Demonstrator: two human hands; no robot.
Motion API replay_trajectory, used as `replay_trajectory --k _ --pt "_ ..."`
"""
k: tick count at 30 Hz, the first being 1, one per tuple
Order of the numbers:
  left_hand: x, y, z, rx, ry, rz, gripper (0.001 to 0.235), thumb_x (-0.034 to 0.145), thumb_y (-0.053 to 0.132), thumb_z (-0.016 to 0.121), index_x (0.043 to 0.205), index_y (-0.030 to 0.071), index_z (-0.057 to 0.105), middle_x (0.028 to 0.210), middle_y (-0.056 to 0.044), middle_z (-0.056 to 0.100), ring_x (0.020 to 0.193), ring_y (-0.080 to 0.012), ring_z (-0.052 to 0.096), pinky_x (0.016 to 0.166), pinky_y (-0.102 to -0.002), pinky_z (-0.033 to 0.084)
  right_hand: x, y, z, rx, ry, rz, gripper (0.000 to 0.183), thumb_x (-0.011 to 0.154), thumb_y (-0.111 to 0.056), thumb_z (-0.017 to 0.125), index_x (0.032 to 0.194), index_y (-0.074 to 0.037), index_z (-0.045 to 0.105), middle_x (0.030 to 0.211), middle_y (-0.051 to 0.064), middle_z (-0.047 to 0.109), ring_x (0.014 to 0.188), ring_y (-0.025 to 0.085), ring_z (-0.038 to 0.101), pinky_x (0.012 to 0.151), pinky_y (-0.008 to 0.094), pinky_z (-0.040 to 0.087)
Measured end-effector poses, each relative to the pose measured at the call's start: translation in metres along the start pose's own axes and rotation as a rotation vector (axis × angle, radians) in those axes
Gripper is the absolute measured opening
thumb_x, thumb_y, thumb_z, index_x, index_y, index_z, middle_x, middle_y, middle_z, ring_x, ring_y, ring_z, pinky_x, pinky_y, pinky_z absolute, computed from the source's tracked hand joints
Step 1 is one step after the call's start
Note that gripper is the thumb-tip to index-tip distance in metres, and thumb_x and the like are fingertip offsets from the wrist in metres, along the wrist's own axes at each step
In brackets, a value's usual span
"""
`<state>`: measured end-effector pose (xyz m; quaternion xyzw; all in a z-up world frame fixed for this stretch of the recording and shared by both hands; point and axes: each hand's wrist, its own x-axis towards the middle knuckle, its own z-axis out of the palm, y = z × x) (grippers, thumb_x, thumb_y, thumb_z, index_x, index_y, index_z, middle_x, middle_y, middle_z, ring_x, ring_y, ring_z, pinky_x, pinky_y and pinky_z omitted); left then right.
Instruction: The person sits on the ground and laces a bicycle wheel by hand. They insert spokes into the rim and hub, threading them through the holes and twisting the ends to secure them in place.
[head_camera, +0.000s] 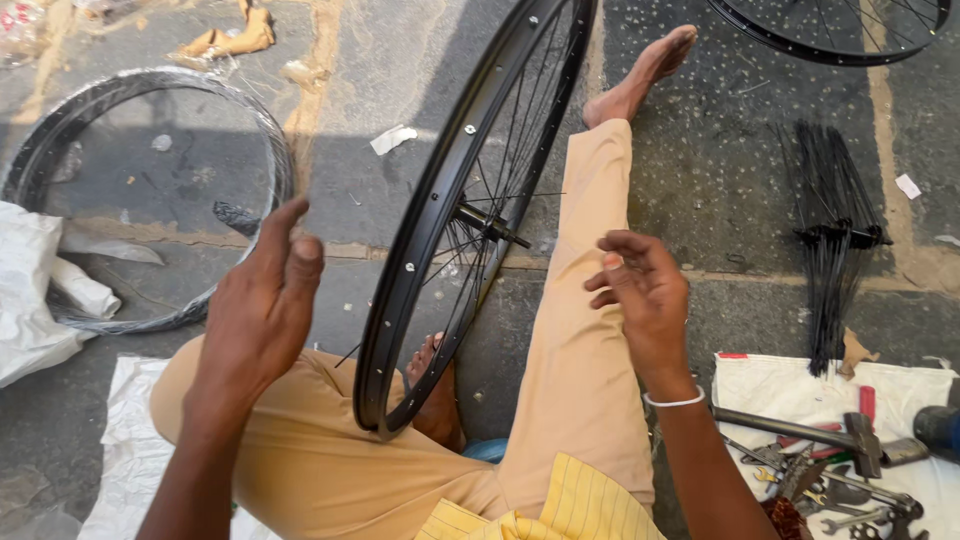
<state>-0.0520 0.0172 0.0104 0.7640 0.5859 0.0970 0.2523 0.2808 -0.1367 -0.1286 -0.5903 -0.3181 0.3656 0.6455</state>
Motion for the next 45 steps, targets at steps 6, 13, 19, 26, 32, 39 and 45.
replay_trajectory --k 6,13,19,26,32,39,45 --pt "-0.019 -0.027 0.019 -0.441 -0.387 0.118 0.099 0.088 0.082 0.04 0.145 0.004 0.06 0.101 -0.014 0.07 0.093 -0.0276 0.072 0.083 -0.044 0.056 0.0 0.174 -0.187 -0.332 0.492 0.287 0.014 0.1 -0.013 0.065 0.108 -0.002 0.066 0.095 0.01 0.069 0.074 0.015 0.067 0.06 0.028 0.053" --pt "-0.076 0.037 0.045 -0.338 -0.287 0.355 0.069 0.064 0.049 0.096 0.114 0.008 0.072 0.099 -0.004 0.073 0.097 -0.0208 0.065 0.084 -0.041 0.05 -0.054 0.279 -0.21 -1.039 0.207 0.269 0.021 0.088 -0.014 0.07 0.106 -0.002 0.07 0.1 0.018 0.073 0.091 0.036 0.07 0.083 0.046 0.054" --pt "-0.095 0.078 0.094 -0.373 -0.031 0.685 0.033 0.074 0.02 0.081 0.092 0.002 0.059 0.077 -0.013 0.056 0.07 -0.0302 0.062 0.08 -0.044 0.052 -0.036 0.291 -0.188 -1.157 0.174 0.142 0.016 0.091 -0.012 0.066 0.101 0.0 0.063 0.1 0.021 0.068 0.098 0.041 0.063 0.087 0.05 0.049" --pt "-0.04 0.107 0.079 -0.534 0.096 0.543 0.028 0.081 0.013 0.079 0.094 -0.001 0.058 0.072 -0.01 0.052 0.059 -0.0249 0.053 0.056 -0.036 0.044 -0.012 0.306 -0.186 -1.403 0.028 0.209 0.016 0.09 -0.013 0.062 0.095 0.001 0.066 0.099 0.028 0.07 0.095 0.046 0.068 0.085 0.053 0.055" --pt "0.011 0.125 0.063 -0.654 -0.146 0.401 0.035 0.077 0.006 0.068 0.11 0.002 0.056 0.079 -0.013 0.054 0.068 -0.0264 0.054 0.062 -0.038 0.047 0.036 0.206 -0.144 -0.658 0.232 0.582 0.023 0.093 -0.009 0.069 0.094 0.014 0.069 0.084 0.024 0.072 0.073 0.031 0.069 0.068 0.047 0.059" --pt "0.006 0.124 0.082 -0.846 -0.159 0.558 0.043 0.082 0.007 0.074 0.117 0.002 0.049 0.087 -0.013 0.05 0.077 -0.0289 0.054 0.069 -0.038 0.047 0.045 -0.083 -0.046 -0.183 -0.18 -0.118 0.018 0.102 -0.01 0.062 0.113 0.004 0.066 0.101 0.008 0.068 0.092 0.016 0.067 0.088 0.031 0.057" --pt "-0.002 0.118 0.084 -0.8 -0.115 0.616 0.034 0.087 0.006 0.072 0.11 0.002 0.047 0.09 -0.014 0.051 0.081 -0.0309 0.057 0.072 -0.043 0.044 0.002 -0.204 0.062 -0.593 -0.427 -0.405 0.017 0.097 0.0 0.065 0.114 0.004 0.066 0.103 0.009 0.068 0.098 0.015 0.065 0.089 0.031 0.055"
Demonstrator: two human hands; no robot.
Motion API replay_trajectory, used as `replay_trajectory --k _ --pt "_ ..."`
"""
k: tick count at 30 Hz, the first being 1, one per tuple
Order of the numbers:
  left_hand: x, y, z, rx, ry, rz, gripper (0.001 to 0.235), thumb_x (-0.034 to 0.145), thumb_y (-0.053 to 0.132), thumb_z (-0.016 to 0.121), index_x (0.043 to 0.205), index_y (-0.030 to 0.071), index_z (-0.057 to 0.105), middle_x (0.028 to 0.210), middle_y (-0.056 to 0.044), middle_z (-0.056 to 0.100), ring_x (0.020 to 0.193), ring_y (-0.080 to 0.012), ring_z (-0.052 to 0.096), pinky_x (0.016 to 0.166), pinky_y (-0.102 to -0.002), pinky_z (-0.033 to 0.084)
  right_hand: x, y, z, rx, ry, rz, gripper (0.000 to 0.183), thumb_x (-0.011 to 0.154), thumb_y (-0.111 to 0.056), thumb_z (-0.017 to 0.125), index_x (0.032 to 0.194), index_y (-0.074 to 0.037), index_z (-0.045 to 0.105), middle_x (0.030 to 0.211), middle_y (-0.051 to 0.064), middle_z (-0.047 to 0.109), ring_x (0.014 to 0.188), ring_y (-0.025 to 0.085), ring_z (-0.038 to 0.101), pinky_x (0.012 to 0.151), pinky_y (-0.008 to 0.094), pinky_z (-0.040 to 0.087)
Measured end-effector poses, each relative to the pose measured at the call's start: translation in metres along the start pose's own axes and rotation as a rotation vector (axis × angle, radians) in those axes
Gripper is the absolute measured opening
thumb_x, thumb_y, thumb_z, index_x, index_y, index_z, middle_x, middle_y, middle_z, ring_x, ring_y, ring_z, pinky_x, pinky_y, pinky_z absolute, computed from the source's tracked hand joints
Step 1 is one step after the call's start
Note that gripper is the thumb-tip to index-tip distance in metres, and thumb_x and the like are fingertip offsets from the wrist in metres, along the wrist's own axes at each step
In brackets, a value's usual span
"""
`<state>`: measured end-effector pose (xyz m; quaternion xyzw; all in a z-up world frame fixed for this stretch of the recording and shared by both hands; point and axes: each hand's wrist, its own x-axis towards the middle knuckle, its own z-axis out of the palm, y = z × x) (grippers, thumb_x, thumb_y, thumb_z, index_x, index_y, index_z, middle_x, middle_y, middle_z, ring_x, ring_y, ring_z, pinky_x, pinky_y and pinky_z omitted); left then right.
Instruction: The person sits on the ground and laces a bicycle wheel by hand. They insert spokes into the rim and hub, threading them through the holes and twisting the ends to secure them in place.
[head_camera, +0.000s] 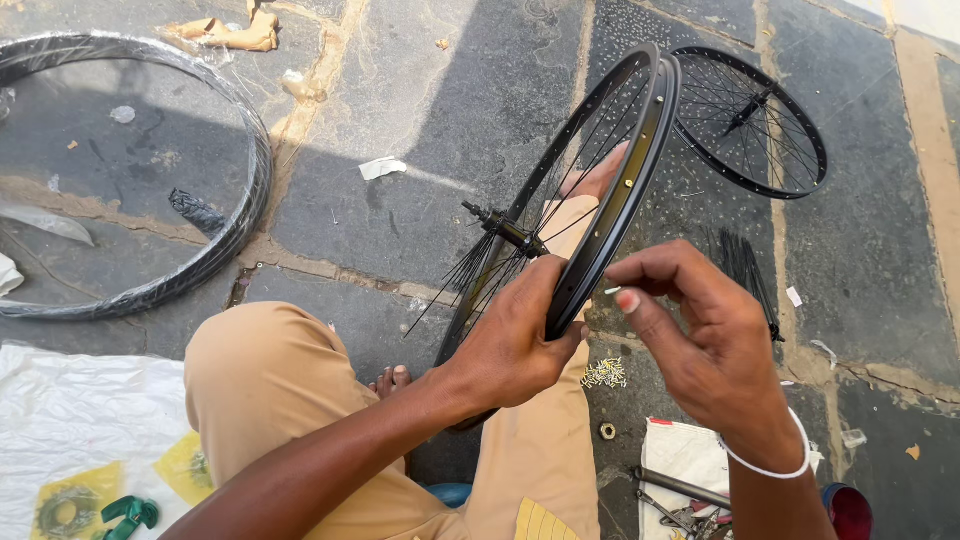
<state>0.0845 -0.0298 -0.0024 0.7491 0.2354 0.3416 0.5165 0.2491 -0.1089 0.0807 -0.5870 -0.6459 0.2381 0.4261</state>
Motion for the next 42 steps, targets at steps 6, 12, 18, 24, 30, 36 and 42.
replay_trajectory --k 6,12,18,24,30,36,42 --pt "-0.006 -0.005 -0.005 -0.041 0.019 0.028 0.036 0.089 0.006 0.07 0.115 0.001 0.047 0.096 -0.016 0.054 0.088 -0.035 0.06 0.075 -0.046 0.044 0.024 -0.012 0.021 -0.182 -0.039 0.009 0.027 0.086 0.002 0.072 0.112 0.003 0.064 0.094 0.006 0.07 0.087 0.013 0.063 0.08 0.029 0.054" --pt "-0.007 -0.005 -0.009 -0.092 0.039 0.086 0.038 0.085 0.002 0.068 0.118 0.001 0.049 0.106 -0.017 0.057 0.098 -0.0346 0.061 0.082 -0.045 0.048 0.037 -0.038 0.039 -0.497 -0.059 -0.116 0.028 0.079 0.004 0.071 0.106 -0.001 0.065 0.091 0.01 0.067 0.083 0.018 0.068 0.075 0.032 0.055" --pt "-0.008 -0.003 -0.015 -0.082 0.098 0.09 0.031 0.088 0.006 0.065 0.115 -0.001 0.051 0.097 -0.015 0.058 0.084 -0.0281 0.061 0.072 -0.04 0.049 0.011 -0.013 0.043 -0.61 0.073 -0.296 0.034 0.076 -0.001 0.073 0.108 0.005 0.064 0.085 0.015 0.065 0.075 0.027 0.063 0.067 0.039 0.052" --pt "-0.038 -0.007 -0.041 0.114 0.084 -0.128 0.036 0.11 0.031 0.054 0.09 0.002 0.059 0.069 -0.008 0.052 0.062 -0.0196 0.051 0.06 -0.036 0.043 0.016 0.082 0.085 0.629 -0.002 0.26 0.025 0.097 -0.025 0.065 0.11 -0.003 0.07 0.083 0.001 0.072 0.063 0.009 0.068 0.055 0.024 0.056" --pt "-0.049 0.028 -0.076 0.163 0.162 0.077 0.038 0.112 0.035 0.052 0.12 0.0 0.065 0.098 -0.007 0.074 0.082 -0.0115 0.069 0.072 -0.028 0.054 0.026 0.137 0.171 1.098 -0.186 0.049 0.031 0.1 -0.034 0.073 0.098 -0.003 0.076 0.081 0.005 0.074 0.07 0.009 0.066 0.06 0.021 0.046" --pt "-0.057 0.023 -0.089 0.214 0.069 -0.268 0.04 0.107 0.037 0.052 0.097 0.002 0.068 0.07 -0.002 0.058 0.062 -0.0106 0.053 0.056 -0.027 0.043 0.006 0.117 0.189 1.133 -0.11 0.095 0.039 0.101 -0.042 0.066 0.092 -0.004 0.073 0.082 0.004 0.072 0.066 0.007 0.06 0.063 0.025 0.054" --pt "-0.062 0.008 -0.087 -0.09 0.067 -0.043 0.039 0.116 0.034 0.053 0.122 -0.003 0.059 0.093 -0.015 0.056 0.075 -0.0215 0.055 0.065 -0.031 0.046 -0.003 0.119 0.19 1.152 -0.087 0.076 0.038 0.109 -0.038 0.067 0.088 -0.005 0.067 0.079 0.0 0.061 0.073 0.007 0.06 0.069 0.025 0.054"
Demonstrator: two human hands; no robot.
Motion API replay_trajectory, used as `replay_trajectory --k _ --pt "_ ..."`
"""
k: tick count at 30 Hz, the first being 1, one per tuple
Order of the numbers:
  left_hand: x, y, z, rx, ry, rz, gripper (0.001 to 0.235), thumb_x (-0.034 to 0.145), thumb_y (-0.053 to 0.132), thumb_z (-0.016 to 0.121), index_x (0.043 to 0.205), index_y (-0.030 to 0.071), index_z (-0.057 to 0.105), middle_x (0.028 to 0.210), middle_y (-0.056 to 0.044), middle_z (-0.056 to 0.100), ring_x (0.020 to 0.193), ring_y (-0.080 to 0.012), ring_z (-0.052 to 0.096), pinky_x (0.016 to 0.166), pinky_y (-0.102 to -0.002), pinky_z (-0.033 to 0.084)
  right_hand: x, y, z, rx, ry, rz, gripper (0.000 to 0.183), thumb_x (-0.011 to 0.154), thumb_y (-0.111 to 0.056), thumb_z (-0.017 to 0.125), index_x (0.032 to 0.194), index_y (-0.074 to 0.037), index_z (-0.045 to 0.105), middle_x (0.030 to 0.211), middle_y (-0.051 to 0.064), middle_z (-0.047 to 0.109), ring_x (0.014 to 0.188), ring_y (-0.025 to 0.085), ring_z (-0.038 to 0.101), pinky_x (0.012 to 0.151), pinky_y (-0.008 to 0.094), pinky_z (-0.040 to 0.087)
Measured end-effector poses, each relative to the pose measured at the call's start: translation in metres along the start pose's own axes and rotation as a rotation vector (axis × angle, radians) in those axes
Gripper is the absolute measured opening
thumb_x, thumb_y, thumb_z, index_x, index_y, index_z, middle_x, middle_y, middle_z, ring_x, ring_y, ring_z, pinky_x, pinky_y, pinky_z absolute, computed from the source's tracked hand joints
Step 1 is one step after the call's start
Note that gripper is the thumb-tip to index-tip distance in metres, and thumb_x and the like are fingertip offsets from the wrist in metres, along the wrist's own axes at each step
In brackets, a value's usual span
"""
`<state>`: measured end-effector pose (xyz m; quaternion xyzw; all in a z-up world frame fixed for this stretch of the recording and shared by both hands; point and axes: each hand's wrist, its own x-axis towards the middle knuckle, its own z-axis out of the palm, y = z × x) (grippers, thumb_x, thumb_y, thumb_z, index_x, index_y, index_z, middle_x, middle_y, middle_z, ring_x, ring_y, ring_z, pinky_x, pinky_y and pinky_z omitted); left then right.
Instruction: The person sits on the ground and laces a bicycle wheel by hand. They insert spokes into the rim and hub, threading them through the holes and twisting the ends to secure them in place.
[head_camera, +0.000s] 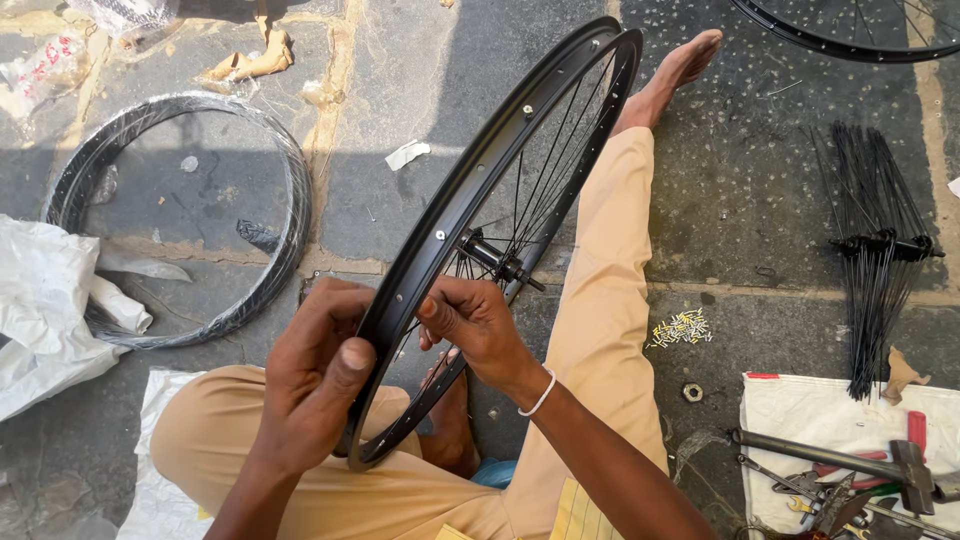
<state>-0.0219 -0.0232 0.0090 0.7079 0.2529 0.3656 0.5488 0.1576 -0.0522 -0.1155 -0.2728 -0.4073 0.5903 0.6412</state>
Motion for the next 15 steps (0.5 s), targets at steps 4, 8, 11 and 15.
replay_trajectory --k 4,8,11,15 --pt "0.009 -0.016 -0.002 -0.908 -0.01 -0.318 0.038 0.098 0.018 0.064 0.129 0.004 0.046 0.097 -0.021 0.067 0.06 -0.0295 0.067 0.047 -0.038 0.053 -0.002 0.004 0.0 0.049 0.017 0.017 0.031 0.102 -0.032 0.068 0.1 -0.002 0.074 0.085 0.003 0.071 0.074 0.009 0.065 0.069 0.025 0.055" --pt "0.008 -0.047 0.008 -1.152 -0.184 -0.291 0.035 0.107 0.01 0.068 0.128 0.003 0.042 0.1 -0.019 0.066 0.064 -0.0197 0.063 0.053 -0.027 0.049 -0.004 0.01 -0.007 0.123 0.04 -0.054 0.024 0.102 -0.023 0.071 0.105 0.0 0.073 0.098 0.005 0.074 0.088 0.011 0.068 0.081 0.026 0.054" --pt "0.009 -0.054 0.012 -1.089 -0.137 -0.297 0.037 0.101 0.013 0.07 0.123 0.003 0.042 0.093 -0.014 0.063 0.062 -0.0175 0.061 0.053 -0.026 0.048 -0.009 0.013 -0.009 0.132 0.056 -0.045 0.025 0.103 -0.023 0.069 0.105 0.001 0.074 0.096 0.005 0.076 0.086 0.01 0.067 0.079 0.026 0.054" --pt "0.014 -0.043 0.006 -1.089 -0.215 -0.218 0.036 0.103 0.016 0.068 0.126 0.007 0.043 0.089 -0.013 0.061 0.061 -0.0189 0.063 0.052 -0.028 0.049 -0.001 0.009 -0.004 0.116 0.066 -0.002 0.028 0.103 -0.027 0.068 0.106 0.0 0.075 0.091 0.003 0.075 0.079 0.008 0.067 0.072 0.025 0.054"
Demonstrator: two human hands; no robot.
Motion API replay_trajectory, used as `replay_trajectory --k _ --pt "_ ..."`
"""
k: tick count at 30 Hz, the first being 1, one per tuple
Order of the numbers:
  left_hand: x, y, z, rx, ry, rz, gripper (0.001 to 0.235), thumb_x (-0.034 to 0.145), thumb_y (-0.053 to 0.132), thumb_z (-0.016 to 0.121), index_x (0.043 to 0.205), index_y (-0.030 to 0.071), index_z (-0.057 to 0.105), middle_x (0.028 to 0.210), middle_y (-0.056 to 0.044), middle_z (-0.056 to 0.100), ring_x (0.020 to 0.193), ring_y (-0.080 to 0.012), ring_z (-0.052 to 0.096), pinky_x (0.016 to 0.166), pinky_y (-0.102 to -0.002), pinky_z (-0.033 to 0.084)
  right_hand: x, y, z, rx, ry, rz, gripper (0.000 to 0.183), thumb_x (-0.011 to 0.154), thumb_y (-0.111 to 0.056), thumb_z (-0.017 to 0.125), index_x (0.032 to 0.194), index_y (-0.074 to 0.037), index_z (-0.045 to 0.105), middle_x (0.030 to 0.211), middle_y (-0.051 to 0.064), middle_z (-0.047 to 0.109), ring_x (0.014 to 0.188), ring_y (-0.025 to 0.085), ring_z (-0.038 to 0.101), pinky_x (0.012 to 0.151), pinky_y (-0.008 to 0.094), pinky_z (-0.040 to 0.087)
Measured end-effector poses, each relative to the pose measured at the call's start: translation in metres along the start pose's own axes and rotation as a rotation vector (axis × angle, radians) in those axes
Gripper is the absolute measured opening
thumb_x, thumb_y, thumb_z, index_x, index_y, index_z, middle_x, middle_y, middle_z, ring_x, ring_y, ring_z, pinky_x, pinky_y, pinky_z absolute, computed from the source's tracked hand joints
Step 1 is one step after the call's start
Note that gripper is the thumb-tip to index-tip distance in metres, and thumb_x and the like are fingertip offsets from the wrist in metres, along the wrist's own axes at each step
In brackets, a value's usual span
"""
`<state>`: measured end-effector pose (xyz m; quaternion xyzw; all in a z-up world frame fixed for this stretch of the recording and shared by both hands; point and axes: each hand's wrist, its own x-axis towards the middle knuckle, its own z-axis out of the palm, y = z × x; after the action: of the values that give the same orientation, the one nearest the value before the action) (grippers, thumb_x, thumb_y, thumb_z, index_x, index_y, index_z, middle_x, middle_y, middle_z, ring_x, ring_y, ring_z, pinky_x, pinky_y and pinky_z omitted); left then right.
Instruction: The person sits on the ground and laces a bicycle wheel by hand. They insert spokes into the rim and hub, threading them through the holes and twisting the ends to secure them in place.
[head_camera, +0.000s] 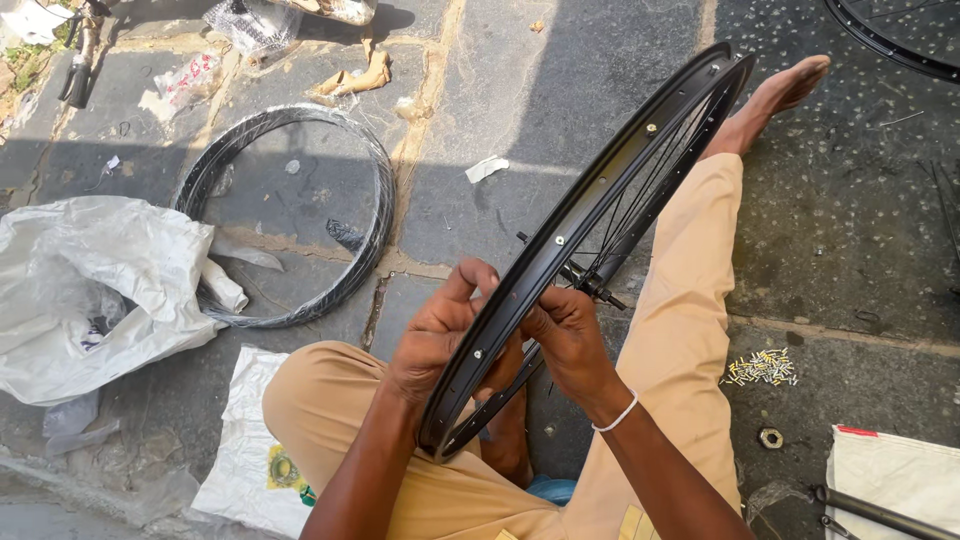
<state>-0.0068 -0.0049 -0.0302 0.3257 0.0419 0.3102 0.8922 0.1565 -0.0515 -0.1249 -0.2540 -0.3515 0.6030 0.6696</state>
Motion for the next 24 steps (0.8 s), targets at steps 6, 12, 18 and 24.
replay_trajectory --k 6,12,18,24 --pt "0.0 0.003 -0.003 0.115 -0.003 0.037 0.044 0.099 0.017 0.068 0.134 0.01 0.042 0.095 -0.017 0.065 0.059 -0.027 0.065 0.049 -0.033 0.052 0.002 -0.014 0.013 0.001 -0.056 0.013 0.033 0.103 -0.033 0.065 0.109 -0.002 0.075 0.083 0.001 0.073 0.072 0.008 0.066 0.068 0.026 0.055" --pt "0.0 0.003 -0.012 0.153 0.04 0.09 0.044 0.102 0.012 0.065 0.136 0.012 0.037 0.084 -0.018 0.062 0.057 -0.0271 0.058 0.051 -0.035 0.049 0.01 -0.015 0.018 -0.174 -0.026 -0.045 0.037 0.106 -0.039 0.063 0.095 -0.004 0.071 0.077 -0.004 0.059 0.073 0.005 0.052 0.066 0.023 0.047" --pt "0.002 0.001 -0.008 0.175 0.058 0.109 0.042 0.101 0.002 0.063 0.138 0.004 0.043 0.068 -0.011 0.055 0.042 -0.0206 0.048 0.043 -0.032 0.04 0.013 -0.024 0.024 -0.105 -0.054 -0.007 0.042 0.103 -0.041 0.063 0.078 -0.007 0.059 0.07 -0.004 0.056 0.067 0.005 0.054 0.062 0.023 0.046" --pt "0.004 0.001 -0.004 0.09 0.1 0.108 0.056 0.098 0.003 0.064 0.149 0.006 0.041 0.068 -0.01 0.055 0.043 -0.0205 0.048 0.047 -0.032 0.039 0.016 -0.022 0.024 -0.183 -0.025 -0.037 0.045 0.104 -0.042 0.062 0.076 -0.006 0.06 0.068 -0.005 0.051 0.068 0.003 0.049 0.061 0.023 0.043"
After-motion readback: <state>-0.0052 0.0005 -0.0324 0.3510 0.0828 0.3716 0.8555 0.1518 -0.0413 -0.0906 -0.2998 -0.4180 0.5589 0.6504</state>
